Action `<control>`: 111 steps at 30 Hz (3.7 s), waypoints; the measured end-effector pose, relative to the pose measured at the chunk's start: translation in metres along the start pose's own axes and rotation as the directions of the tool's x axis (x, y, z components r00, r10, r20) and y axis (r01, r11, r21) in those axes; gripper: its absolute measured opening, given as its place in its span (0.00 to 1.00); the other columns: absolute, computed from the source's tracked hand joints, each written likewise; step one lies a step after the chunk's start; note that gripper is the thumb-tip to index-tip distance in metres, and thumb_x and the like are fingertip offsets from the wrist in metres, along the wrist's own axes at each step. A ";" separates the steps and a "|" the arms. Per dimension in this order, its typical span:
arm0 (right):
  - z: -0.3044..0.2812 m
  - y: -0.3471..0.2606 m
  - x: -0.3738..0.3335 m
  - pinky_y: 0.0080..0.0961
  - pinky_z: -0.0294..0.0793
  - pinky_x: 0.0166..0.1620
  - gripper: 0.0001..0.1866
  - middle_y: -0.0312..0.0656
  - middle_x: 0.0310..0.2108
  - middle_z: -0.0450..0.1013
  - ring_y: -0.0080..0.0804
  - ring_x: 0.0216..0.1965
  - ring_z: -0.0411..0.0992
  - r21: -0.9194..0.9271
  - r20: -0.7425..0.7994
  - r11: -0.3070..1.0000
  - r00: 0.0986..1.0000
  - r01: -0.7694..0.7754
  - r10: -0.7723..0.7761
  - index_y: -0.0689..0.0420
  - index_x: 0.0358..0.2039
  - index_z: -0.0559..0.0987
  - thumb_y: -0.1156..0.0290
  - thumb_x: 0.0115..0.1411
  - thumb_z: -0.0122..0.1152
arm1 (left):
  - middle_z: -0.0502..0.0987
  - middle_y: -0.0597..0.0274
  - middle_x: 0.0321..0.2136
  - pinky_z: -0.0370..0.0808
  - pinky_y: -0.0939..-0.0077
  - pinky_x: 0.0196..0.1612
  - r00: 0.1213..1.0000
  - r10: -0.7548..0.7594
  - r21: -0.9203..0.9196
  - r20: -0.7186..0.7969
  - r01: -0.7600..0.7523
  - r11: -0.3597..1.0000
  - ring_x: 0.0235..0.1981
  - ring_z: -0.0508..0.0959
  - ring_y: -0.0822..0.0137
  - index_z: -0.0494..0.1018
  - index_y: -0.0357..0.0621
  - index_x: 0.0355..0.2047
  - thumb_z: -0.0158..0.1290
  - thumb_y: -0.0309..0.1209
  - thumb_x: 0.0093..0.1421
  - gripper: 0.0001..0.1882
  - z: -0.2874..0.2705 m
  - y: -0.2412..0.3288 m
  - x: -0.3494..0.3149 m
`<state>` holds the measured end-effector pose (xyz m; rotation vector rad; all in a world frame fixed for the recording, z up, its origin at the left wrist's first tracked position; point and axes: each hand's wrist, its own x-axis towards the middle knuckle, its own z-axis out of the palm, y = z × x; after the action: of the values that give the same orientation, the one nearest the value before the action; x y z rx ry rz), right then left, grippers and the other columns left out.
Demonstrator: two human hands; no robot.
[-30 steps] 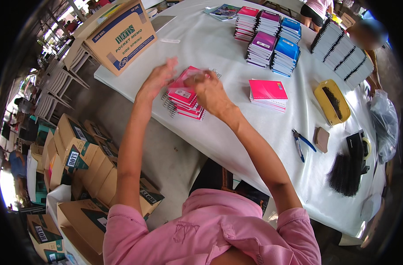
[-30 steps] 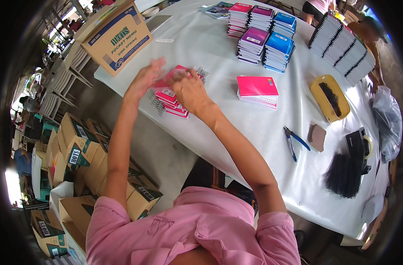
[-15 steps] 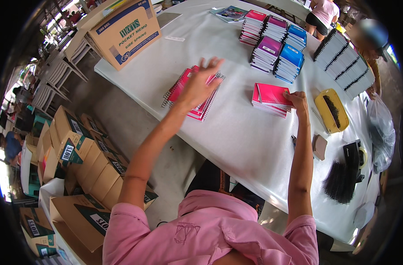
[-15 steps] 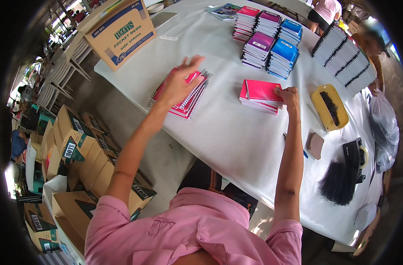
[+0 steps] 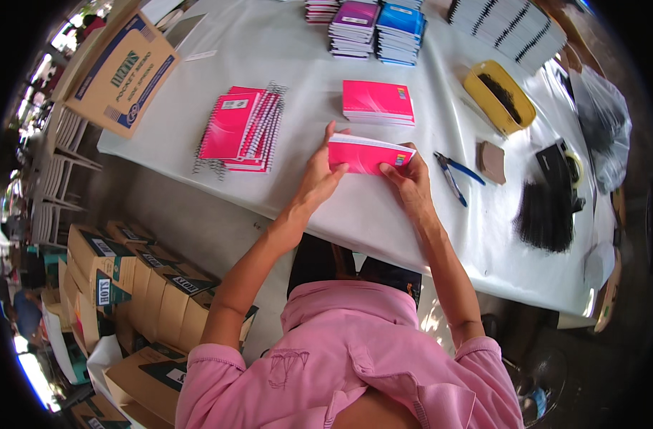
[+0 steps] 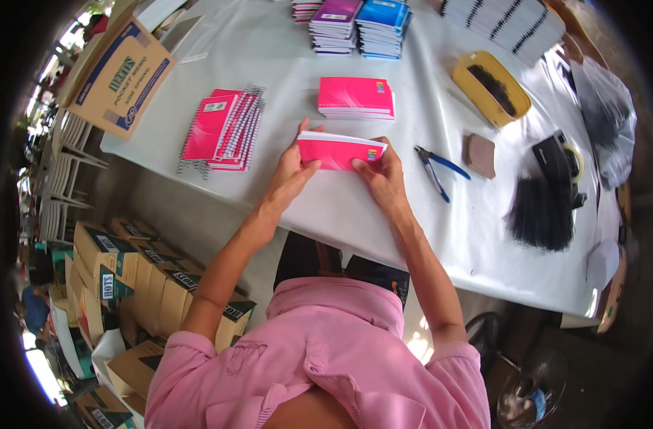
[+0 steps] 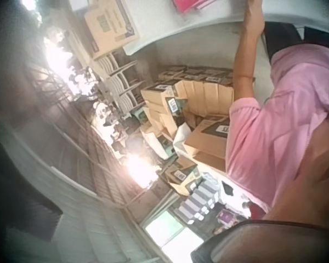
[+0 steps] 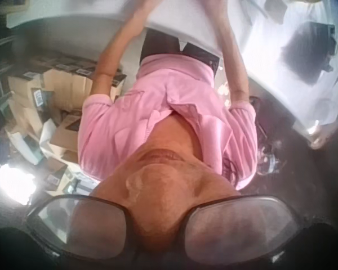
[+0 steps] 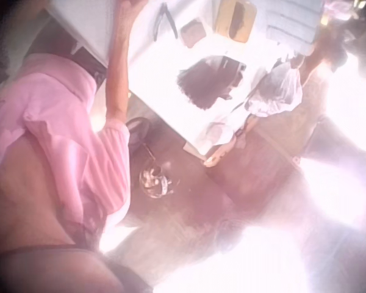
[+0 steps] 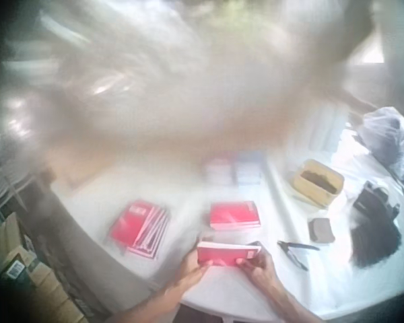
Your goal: The person assembles pink spiral-bound notebooks by hand. They pick up a stack of pink notebook covers and a metal spiral wire, align the wire with the holes in the covers, and use pliers to crimp the ends of the wire to secure it. The person repeats this process for multiple notebooks, stacking the finished items on the table.
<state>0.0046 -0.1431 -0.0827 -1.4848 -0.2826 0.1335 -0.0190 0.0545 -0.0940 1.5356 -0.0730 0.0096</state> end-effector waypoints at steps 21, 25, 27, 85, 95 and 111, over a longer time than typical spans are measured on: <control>0.033 -0.062 -0.020 0.21 0.67 0.49 0.10 0.34 0.34 0.73 0.21 0.37 0.70 0.317 -0.058 0.944 0.992 -0.091 0.115 0.59 0.34 0.75 0.75 0.55 0.68 | 0.76 0.67 0.49 0.66 0.76 0.56 0.987 0.142 -0.573 -0.081 -0.162 0.803 0.50 0.71 0.77 0.73 0.40 0.52 0.57 0.29 0.63 0.17 0.021 0.025 -0.015; -0.002 -0.070 -0.021 0.20 0.69 0.42 0.09 0.37 0.32 0.75 0.19 0.35 0.70 -0.073 0.022 0.994 0.996 0.083 -0.082 0.63 0.33 0.76 0.76 0.54 0.67 | 0.58 0.59 0.66 0.57 0.68 0.65 0.981 0.194 -0.317 -0.008 -0.187 0.930 0.65 0.58 0.70 0.45 0.49 0.70 0.61 0.25 0.57 0.46 -0.019 0.049 -0.024; -0.011 -0.052 -0.022 0.18 0.68 0.41 0.09 0.36 0.32 0.75 0.18 0.35 0.69 -0.175 0.114 0.982 0.992 0.068 -0.049 0.62 0.35 0.77 0.75 0.55 0.67 | 0.54 0.58 0.69 0.56 0.74 0.65 0.982 0.163 -0.317 0.094 -0.125 0.940 0.66 0.56 0.73 0.34 0.52 0.72 0.59 0.22 0.57 0.53 -0.025 0.050 -0.024; -0.368 -0.020 0.018 0.20 0.62 0.21 0.08 0.37 0.20 0.71 0.20 0.18 0.67 -0.691 -0.379 0.648 0.924 -0.321 0.054 0.64 0.35 0.78 0.72 0.61 0.57 | 0.79 0.48 0.22 0.77 0.57 0.33 0.907 -0.032 0.857 0.419 -0.384 0.343 0.26 0.81 0.49 0.68 0.51 0.60 0.54 0.35 0.62 0.25 0.026 0.075 0.003; -0.339 0.004 -0.014 0.39 0.73 0.44 0.21 0.51 0.38 0.75 0.46 0.40 0.73 -0.968 -0.057 -0.209 0.934 -0.138 -0.353 0.66 0.45 0.74 0.65 0.55 0.66 | 0.79 0.48 0.22 0.76 0.57 0.32 0.913 0.008 0.848 0.408 -0.382 0.368 0.26 0.81 0.48 0.67 0.49 0.60 0.54 0.34 0.61 0.26 0.024 0.071 0.002; -0.332 -0.005 -0.030 0.46 0.72 0.47 0.09 0.58 0.37 0.74 0.55 0.44 0.73 -0.869 -0.394 -0.227 0.891 -0.441 -0.225 0.63 0.37 0.71 0.73 0.61 0.45 | 0.80 0.48 0.23 0.77 0.55 0.33 0.919 -0.015 0.850 0.395 -0.359 0.385 0.27 0.81 0.49 0.68 0.47 0.60 0.55 0.33 0.60 0.27 0.025 0.075 0.002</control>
<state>0.0644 -0.4702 -0.1013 -3.2489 0.3165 -0.4682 -0.0216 0.0324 -0.0180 2.6646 -0.6183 -0.0617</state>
